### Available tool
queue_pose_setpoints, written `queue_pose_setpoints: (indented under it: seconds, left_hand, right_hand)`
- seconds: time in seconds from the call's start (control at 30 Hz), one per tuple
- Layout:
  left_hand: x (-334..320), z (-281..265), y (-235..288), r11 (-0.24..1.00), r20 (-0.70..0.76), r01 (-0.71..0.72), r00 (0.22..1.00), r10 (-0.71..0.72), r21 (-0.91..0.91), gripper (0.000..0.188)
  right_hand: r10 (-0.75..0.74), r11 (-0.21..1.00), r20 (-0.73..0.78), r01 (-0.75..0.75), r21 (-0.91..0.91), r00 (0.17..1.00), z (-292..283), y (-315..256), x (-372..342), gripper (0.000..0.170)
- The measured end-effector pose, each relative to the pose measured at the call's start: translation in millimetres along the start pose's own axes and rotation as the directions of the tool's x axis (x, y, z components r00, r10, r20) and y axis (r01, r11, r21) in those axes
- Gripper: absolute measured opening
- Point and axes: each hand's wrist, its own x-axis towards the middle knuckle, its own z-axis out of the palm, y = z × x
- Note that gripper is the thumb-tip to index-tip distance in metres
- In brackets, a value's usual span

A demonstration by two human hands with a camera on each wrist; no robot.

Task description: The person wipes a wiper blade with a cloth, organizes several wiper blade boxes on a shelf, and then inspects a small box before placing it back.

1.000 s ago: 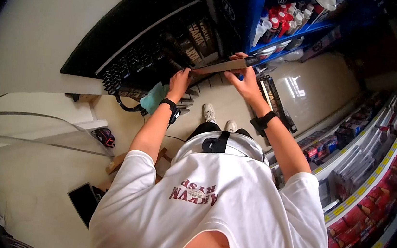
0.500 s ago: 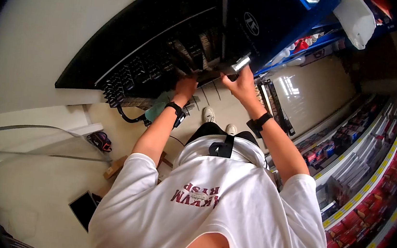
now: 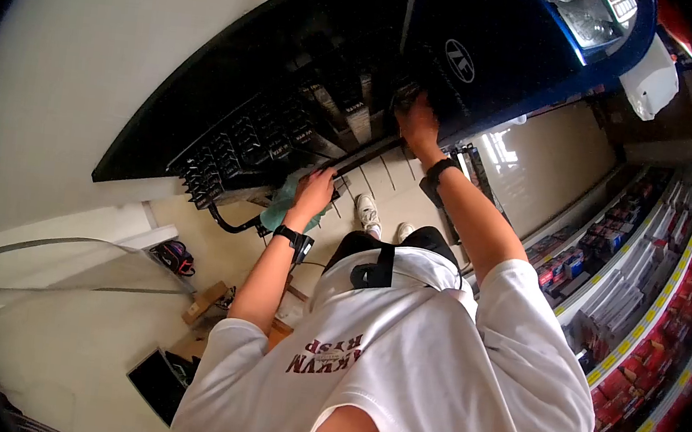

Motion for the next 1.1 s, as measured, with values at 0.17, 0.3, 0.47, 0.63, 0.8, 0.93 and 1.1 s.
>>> queue_pose_setpoints:
  seconds: [0.17,0.3,0.47,0.63,0.8,0.93,1.1]
  left_hand:
    - [-13.5,-7.6,-8.3,0.998,-0.008,0.028,1.000,-0.029,-0.057,0.024]
    - [-20.2,-7.3,-16.4,0.994,0.029,0.070,0.997,-0.067,-0.084,0.021]
    - [-22.5,-1.3,-25.4,1.000,0.040,0.019,0.999,-0.019,0.000,0.020]
    - [-25.8,-6.6,-21.4,0.997,0.036,0.069,0.997,-0.068,-0.029,0.020]
    - [-30.6,-11.1,-17.7,0.998,0.105,0.065,0.993,-0.063,-0.011,0.021]
    - [-31.2,-4.7,-19.5,0.998,0.152,0.053,0.987,-0.047,-0.031,0.022]
    - [-29.9,-5.2,-16.1,0.999,0.164,0.028,0.986,-0.023,-0.029,0.023]
  right_hand:
    - [-0.013,0.998,-0.028,0.011,-0.064,1.000,18.9,10.8,9.5,0.071]
    - [-0.075,0.997,-0.042,0.077,0.033,0.996,29.6,13.1,18.1,0.071]
    - [-0.194,0.981,-0.114,0.196,0.002,0.974,51.2,22.7,37.5,0.055]
    - [0.044,0.997,0.100,-0.050,0.053,0.994,48.4,4.3,51.4,0.055]
    - [-0.250,0.968,-0.022,0.250,0.019,0.968,72.6,16.6,68.7,0.043]
    - [-0.226,0.973,-0.106,0.228,0.014,0.968,74.6,10.0,69.4,0.047]
    - [-0.217,0.975,-0.005,0.216,-0.046,0.976,59.1,5.2,62.5,0.037]
